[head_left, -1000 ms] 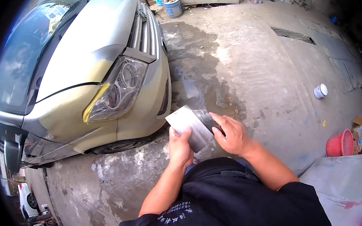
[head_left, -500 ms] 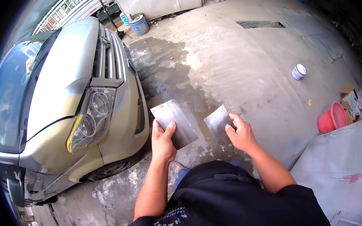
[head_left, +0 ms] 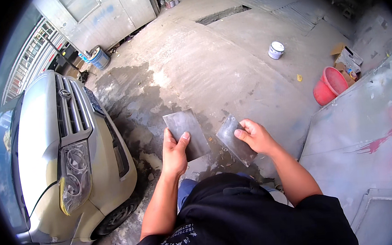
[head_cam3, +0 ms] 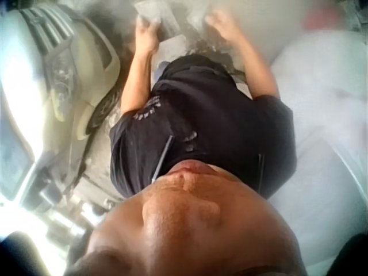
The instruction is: The person inspects the front bumper of a gold van, touching the surface to check for imperfections. They then retrieve a container of body filler and a tube of hardener, mixing the two substances together on a metal putty knife to prepare the compound for application.
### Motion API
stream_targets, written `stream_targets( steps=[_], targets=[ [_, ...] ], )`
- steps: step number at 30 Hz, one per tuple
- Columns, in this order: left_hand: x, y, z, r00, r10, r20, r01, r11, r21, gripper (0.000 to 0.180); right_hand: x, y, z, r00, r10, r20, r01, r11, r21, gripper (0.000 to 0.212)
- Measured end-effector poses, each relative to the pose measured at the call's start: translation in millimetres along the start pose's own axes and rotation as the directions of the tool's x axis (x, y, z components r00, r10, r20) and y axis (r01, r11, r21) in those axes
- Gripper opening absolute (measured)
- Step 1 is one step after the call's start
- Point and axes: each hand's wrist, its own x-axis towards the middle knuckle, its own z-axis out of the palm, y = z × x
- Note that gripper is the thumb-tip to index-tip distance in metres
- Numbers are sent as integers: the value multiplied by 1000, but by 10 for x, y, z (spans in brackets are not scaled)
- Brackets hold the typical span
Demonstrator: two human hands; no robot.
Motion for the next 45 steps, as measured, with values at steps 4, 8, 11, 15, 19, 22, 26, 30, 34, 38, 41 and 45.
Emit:
stream_targets(
  steps=[4,8,11,15,19,22,26,30,34,38,41,45],
  targets=[
    [212,-235,257,981,90,171,-137,948,289,29,-127,-269,5,995,-18,-100,-29,893,-449,45],
    [400,-325,468,952,-36,303,-96,907,409,24,382,-368,-679,827,-78,-557,-89,960,-266,44],
    [676,-403,487,950,-104,294,25,965,260,20,334,-585,-892,889,13,-457,-204,906,-371,44],
    [1199,-445,599,940,-303,160,271,943,195,37,346,-320,-957,948,77,-308,-225,848,-480,42],
    [1884,-653,407,875,-424,234,313,863,396,37,757,-174,-986,982,23,-186,-129,802,-583,40],
    [2339,-811,685,871,-307,382,185,928,324,19,1274,-145,-1081,998,55,-43,-70,734,-676,38],
    [3098,-889,767,769,-426,477,207,871,446,15,2106,-174,-1231,992,120,32,-66,726,-685,34],
    [3786,-767,882,786,-465,407,251,842,477,13,2853,-162,-1478,991,128,46,-61,716,-696,33],
    [4366,-675,980,769,-476,427,234,831,506,17,3370,-169,-1729,996,83,-24,-78,752,-655,35],
    [4711,-575,1064,786,-429,446,57,768,639,20,3687,-244,-1949,988,82,-127,-145,761,-633,37],
    [4923,-556,1119,792,-352,499,-53,774,631,20,3903,-295,-2135,973,112,-200,-207,805,-556,36],
    [5196,-664,1186,815,-384,433,34,778,627,23,4185,-221,-2334,966,87,-245,-209,822,-530,39]
  ],
)
